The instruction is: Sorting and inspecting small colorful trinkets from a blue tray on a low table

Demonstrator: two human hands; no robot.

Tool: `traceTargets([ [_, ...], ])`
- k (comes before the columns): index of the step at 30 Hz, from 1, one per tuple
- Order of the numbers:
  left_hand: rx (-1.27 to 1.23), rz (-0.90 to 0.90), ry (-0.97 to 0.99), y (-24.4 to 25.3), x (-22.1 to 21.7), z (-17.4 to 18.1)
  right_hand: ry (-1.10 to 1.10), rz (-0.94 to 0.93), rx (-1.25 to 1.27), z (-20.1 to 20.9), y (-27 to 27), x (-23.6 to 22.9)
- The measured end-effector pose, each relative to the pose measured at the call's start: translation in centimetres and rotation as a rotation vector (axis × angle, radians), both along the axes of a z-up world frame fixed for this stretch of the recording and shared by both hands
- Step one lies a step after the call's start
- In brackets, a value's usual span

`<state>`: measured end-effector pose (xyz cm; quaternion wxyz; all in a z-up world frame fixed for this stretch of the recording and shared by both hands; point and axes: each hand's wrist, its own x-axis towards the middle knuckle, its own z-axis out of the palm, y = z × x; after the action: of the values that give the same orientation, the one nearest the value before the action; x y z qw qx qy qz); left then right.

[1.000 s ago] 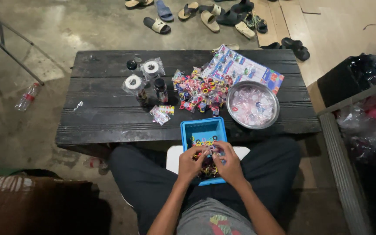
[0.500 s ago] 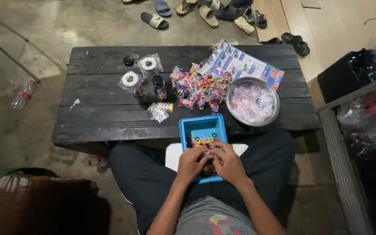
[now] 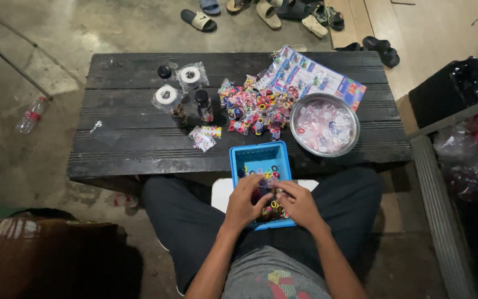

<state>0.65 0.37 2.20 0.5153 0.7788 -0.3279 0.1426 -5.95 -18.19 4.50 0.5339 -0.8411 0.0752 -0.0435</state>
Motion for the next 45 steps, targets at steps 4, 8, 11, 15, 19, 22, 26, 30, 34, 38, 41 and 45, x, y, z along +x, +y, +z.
traceTargets([
  [4,-0.015,-0.026,0.018,0.0,0.1,0.5,0.074,-0.043,0.151,-1.4,-0.1,-0.2],
  [8,0.117,0.010,-0.047,-0.3,0.0,-0.5,0.066,-0.009,0.160,-1.3,-0.4,-0.3],
  [11,0.138,-0.003,-0.083,-0.2,0.0,-0.2,0.019,0.057,0.018,0.0,-0.5,-0.2],
  [15,0.159,-0.031,-0.076,-0.1,0.0,0.4,-0.045,0.137,-0.058,0.9,-0.3,0.0],
  [19,0.163,-0.010,-0.101,-0.4,0.0,-1.1,-0.017,0.122,-0.075,-0.4,-0.6,-0.1],
  [22,0.143,-0.032,-0.114,-0.3,0.2,-1.4,0.053,0.113,-0.028,-0.6,-1.0,-0.1],
  [26,0.174,-0.064,-0.142,-0.3,0.1,-1.8,0.162,0.118,0.041,-0.7,-0.3,-0.5],
  [30,0.192,-0.092,-0.153,-0.3,0.3,-1.5,0.295,0.123,0.170,-1.6,-0.1,-0.5],
  [34,0.240,-0.096,-0.160,-0.5,0.3,-2.6,0.277,0.130,0.147,-3.1,-0.6,-0.1],
  [38,0.321,-0.072,-0.162,-0.5,0.1,-3.0,0.227,0.112,0.157,-3.5,-0.7,-0.3],
  [41,0.331,-0.066,-0.175,-0.4,0.0,-2.6,0.250,0.105,0.180,-2.3,-0.5,-0.5],
  [45,0.327,-0.066,-0.176,-0.5,0.1,-2.3,0.275,0.113,0.137,-2.5,-0.7,-0.2],
])
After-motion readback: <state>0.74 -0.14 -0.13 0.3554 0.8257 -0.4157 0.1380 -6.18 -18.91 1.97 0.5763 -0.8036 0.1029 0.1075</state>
